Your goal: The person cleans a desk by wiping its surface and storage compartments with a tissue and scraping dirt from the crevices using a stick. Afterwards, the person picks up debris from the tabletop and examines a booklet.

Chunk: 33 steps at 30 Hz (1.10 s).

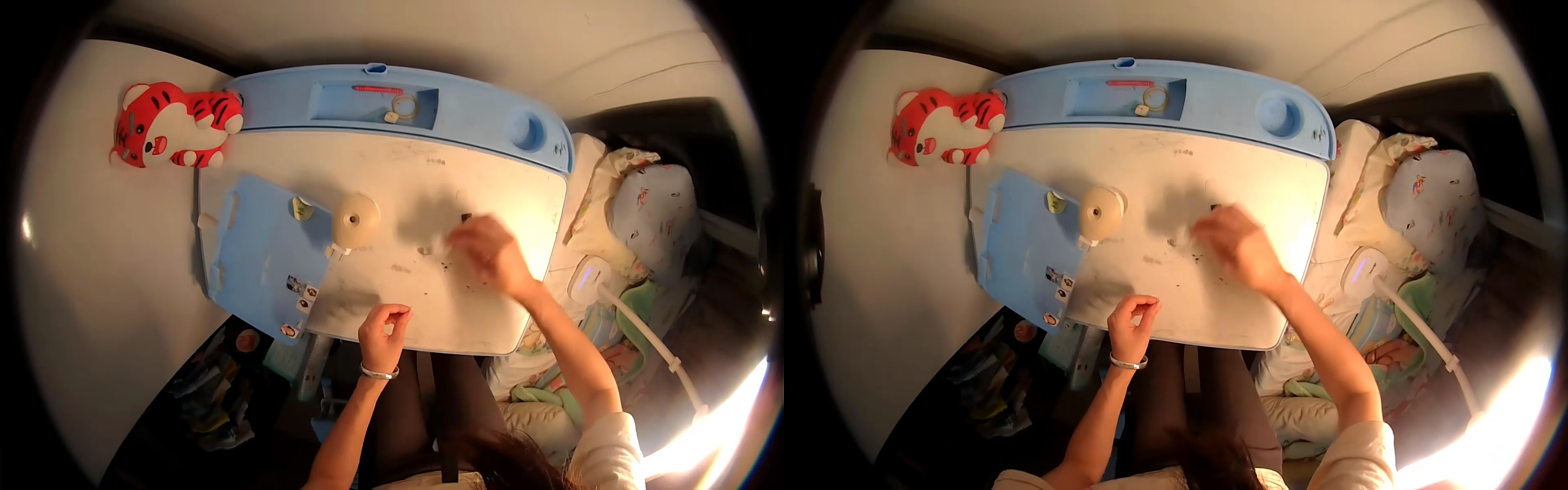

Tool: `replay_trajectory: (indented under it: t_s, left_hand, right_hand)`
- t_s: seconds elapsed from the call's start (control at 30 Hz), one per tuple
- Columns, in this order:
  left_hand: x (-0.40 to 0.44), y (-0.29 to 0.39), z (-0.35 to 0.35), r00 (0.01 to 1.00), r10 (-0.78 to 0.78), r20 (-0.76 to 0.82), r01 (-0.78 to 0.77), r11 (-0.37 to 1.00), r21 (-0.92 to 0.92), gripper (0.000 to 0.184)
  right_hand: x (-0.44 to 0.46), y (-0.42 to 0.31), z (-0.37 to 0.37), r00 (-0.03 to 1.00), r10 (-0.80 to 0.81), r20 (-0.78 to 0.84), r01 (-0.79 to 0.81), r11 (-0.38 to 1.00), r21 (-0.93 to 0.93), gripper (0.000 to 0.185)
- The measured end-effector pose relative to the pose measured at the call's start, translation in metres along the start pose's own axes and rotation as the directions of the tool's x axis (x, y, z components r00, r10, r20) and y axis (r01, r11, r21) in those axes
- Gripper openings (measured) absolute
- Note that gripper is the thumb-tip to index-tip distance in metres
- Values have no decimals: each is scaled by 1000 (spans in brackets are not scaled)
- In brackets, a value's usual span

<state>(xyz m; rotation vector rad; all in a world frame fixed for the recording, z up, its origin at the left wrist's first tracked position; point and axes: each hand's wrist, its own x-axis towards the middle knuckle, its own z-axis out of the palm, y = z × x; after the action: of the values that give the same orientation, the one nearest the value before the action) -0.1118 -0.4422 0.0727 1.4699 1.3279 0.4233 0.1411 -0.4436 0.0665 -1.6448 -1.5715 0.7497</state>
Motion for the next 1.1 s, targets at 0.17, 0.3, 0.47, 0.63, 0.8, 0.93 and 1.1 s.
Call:
replay_trajectory:
  t_s: [0.17,0.3,0.47,0.63,0.8,0.93,1.1]
  left_hand:
    - [-2,-9,5,992,-120,28,123,979,-162,7]
    - [-3,-7,6,990,-138,20,139,974,-177,7]
    - [-7,-6,7,986,-166,21,166,954,-250,7]
    - [-22,-12,1,986,-162,44,165,899,-407,6]
    - [-52,-14,-5,956,-290,36,262,797,-545,8]
    - [-83,-18,-7,903,-423,72,377,703,-603,11]
    - [-139,-44,-17,888,-460,5,346,660,-666,11]
  right_hand:
    - [35,53,-23,882,77,-464,-207,949,-237,32]
    - [5,37,6,948,56,-312,-122,973,-197,38]
    - [-42,-8,48,987,91,-132,-116,972,-204,43]
    - [-39,3,26,951,170,-259,-170,985,23,43]
    - [31,45,8,878,61,-475,-195,952,-237,27]
    - [12,19,51,967,-112,-228,50,964,-261,29]
    - [-48,-10,74,988,-98,-115,78,983,-166,32]
